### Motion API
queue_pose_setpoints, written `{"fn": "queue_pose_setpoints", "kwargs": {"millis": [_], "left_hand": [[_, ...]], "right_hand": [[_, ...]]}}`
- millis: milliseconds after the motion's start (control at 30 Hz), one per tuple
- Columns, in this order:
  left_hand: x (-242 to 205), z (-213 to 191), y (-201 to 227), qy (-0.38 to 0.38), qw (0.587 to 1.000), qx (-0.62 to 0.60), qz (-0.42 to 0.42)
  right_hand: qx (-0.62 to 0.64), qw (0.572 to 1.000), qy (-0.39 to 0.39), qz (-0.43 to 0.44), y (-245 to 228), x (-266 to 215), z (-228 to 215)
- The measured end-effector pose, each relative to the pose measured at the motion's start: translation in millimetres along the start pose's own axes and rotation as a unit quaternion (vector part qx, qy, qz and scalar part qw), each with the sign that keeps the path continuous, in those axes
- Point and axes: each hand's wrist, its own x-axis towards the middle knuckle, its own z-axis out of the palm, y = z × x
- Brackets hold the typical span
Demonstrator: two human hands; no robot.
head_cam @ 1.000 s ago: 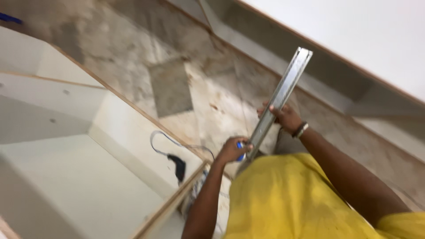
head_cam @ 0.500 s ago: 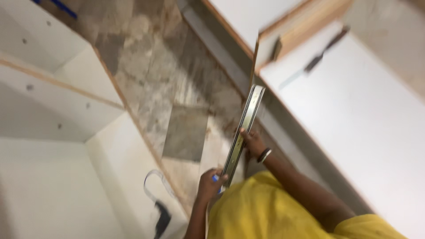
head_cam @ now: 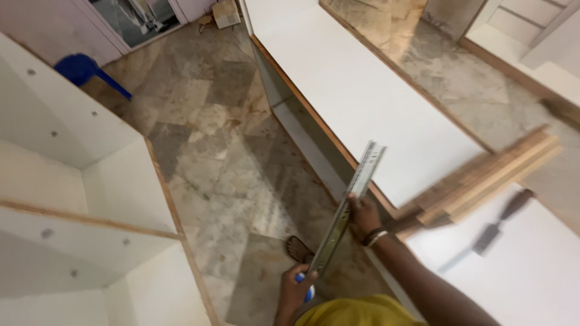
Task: The person measures wooden panels with a tape measure, marks them with a pencil, and aligns drawer slides against the wood panels for assembly.
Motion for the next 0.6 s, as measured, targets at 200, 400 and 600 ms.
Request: {"fn": "queue_pose_setpoints", "kwargs": {"millis": [200, 400, 600], "left_hand": [[160, -102, 74, -0.047, 0.994, -0.014, 0.094], [286, -168, 193, -0.046, 0.992, 0.053, 0.101], [398, -199, 233, 0.008, 0.997, 0.022, 0.068]], "right_hand": [[0.237, 0.965, 0.017, 0.107, -77, 137, 45], [0.315, 0.943, 0.058, 0.096, -172, 237, 71], [0.389, 0.899, 0.115, 0.161, -174, 388, 147]]}}
